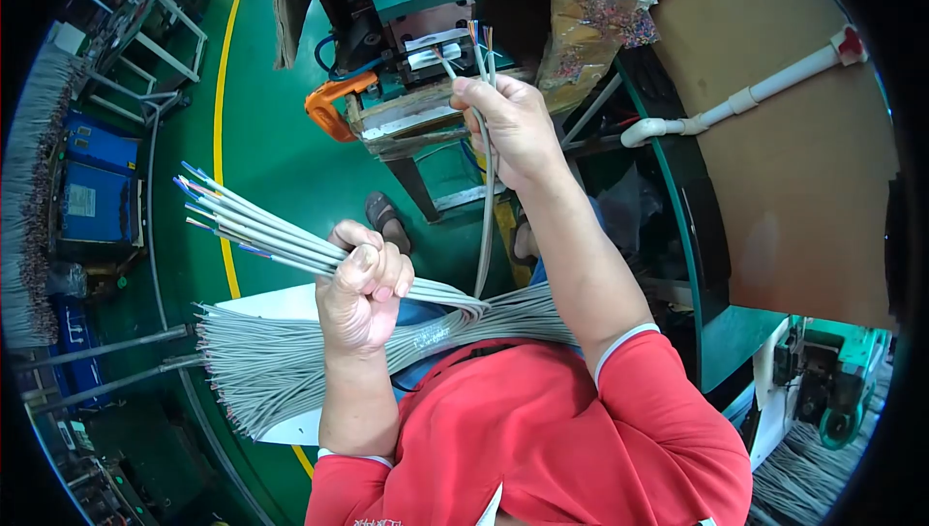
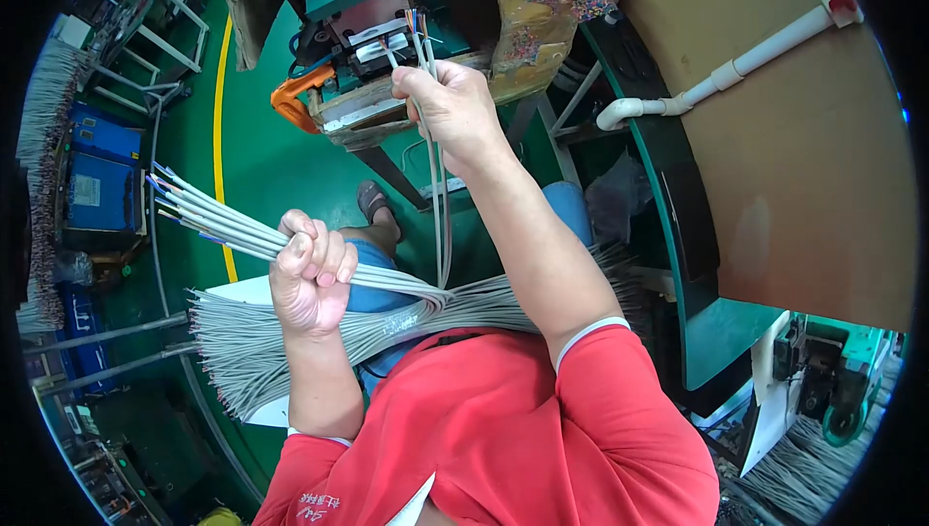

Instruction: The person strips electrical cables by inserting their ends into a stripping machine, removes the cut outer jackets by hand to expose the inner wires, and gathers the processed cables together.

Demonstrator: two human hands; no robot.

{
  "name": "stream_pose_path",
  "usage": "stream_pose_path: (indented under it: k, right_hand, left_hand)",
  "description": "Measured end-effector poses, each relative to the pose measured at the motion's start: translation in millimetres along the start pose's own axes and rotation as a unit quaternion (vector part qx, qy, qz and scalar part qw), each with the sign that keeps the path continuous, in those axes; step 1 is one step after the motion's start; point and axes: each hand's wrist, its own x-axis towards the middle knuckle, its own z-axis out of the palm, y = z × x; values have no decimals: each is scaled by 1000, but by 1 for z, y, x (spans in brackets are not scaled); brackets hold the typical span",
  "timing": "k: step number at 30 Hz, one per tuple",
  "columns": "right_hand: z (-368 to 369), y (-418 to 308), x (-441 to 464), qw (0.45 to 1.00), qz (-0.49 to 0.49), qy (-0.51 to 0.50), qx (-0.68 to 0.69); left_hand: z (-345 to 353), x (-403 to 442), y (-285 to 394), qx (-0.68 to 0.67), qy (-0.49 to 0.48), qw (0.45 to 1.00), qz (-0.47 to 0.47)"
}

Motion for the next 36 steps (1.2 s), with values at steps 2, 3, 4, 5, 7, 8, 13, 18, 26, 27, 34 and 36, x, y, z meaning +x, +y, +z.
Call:
stream_pose_path:
  k: [2,3,4,5,7,8,13,18,26,27,34,36]
  right_hand:
    - [2,1,0,1000,-7,5,0]
    - [2,2,-1,1000,-6,4,1]
    - [2,3,-2,1000,-20,5,-11]
    - [1,4,-2,999,-35,7,-24]
    - [-1,2,-10,998,-51,8,-38]
    - [-1,-1,-25,992,-76,-2,-96]
    - [7,-18,-75,986,-88,-77,-123]
    - [14,-36,-86,977,-105,-145,-119]
    - [8,-30,-104,943,-156,-123,-268]
    - [7,-25,-106,943,-152,-127,-268]
    - [2,-6,-113,922,-148,-123,-337]
    - [1,-2,-114,937,-144,-125,-292]
  left_hand:
    - [0,1,-1,1,-12,1000,1]
    - [2,2,-2,-13,6,1000,6]
    - [5,2,-4,-26,23,999,12]
    - [9,2,-6,-40,40,998,17]
    - [21,0,-7,-1,75,997,19]
    - [27,1,-7,38,109,993,23]
    - [15,0,-15,195,72,978,17]
    - [18,2,-28,271,-6,962,40]
    - [22,-10,-30,172,69,982,45]
    - [18,-6,-23,106,57,992,37]
    - [18,-6,-11,9,-41,998,44]
    - [14,-9,-6,222,-179,954,91]
